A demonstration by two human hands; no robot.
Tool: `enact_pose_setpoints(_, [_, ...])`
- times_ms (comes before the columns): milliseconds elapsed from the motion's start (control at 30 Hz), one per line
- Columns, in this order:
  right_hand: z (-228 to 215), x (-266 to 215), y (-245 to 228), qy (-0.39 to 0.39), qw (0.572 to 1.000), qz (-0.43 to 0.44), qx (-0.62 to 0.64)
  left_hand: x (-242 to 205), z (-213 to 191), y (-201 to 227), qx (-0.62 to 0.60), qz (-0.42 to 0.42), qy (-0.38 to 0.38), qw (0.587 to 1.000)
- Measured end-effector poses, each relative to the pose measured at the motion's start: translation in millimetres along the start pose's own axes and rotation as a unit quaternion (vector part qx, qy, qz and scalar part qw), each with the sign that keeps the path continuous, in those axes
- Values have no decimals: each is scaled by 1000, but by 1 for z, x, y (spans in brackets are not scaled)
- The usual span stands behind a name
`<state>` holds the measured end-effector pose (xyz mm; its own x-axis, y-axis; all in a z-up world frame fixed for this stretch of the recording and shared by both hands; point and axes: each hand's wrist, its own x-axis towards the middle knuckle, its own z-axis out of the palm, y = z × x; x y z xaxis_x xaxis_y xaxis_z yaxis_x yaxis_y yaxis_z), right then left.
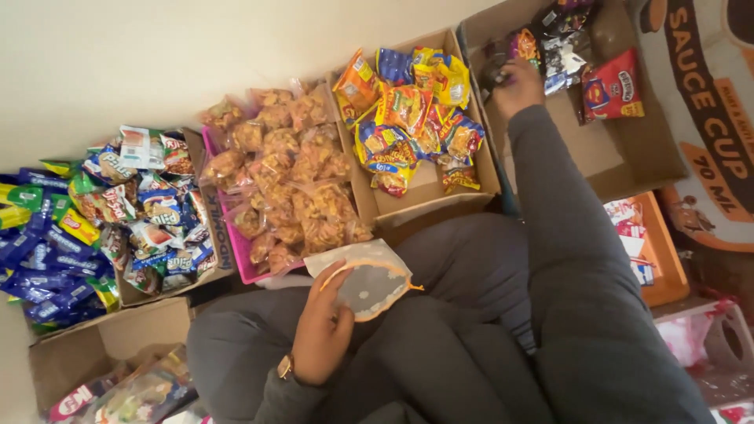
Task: Packing various small snack packets into individual plastic bags and sealing them with ties.
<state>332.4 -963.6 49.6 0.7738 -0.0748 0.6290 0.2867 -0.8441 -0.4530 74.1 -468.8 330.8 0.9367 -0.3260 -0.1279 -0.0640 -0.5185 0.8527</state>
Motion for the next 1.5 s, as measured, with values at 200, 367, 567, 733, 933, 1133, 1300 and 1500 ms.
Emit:
enact_pose_setpoints(200, [-67,-20,-33,182,904,293,254,1,-4,2,-15,68,5,998])
enact_pose_setpoints(367, [-139,-9,-134,222,709,405,533,1,1,-3,-39,110,-15,993])
enact_pose_setpoints(567, [-152,-43,-138,77,723,530,436,-27,-4,22,-63,121,-18,991])
enact_pose_setpoints(733, [-103,-88,-78,-29,879,450,156,-51,-17,9,-39,116,-10,992])
enact_pose_setpoints(933, [-107,-32,-197,-138,963,44,-228,-55,-26,-2,-42,69,23,996])
enact_pose_setpoints(1133, [-112,8,-226,-291,906,143,-273,-39,-21,9,-53,49,15,997])
enact_pose_setpoints(1300, [-90,-21,-138,-159,961,161,-162,-27,-19,19,-82,89,10,993])
enact_pose_setpoints(1500, [-136,-22,-174,45,937,227,263,-30,-21,19,-57,120,18,991])
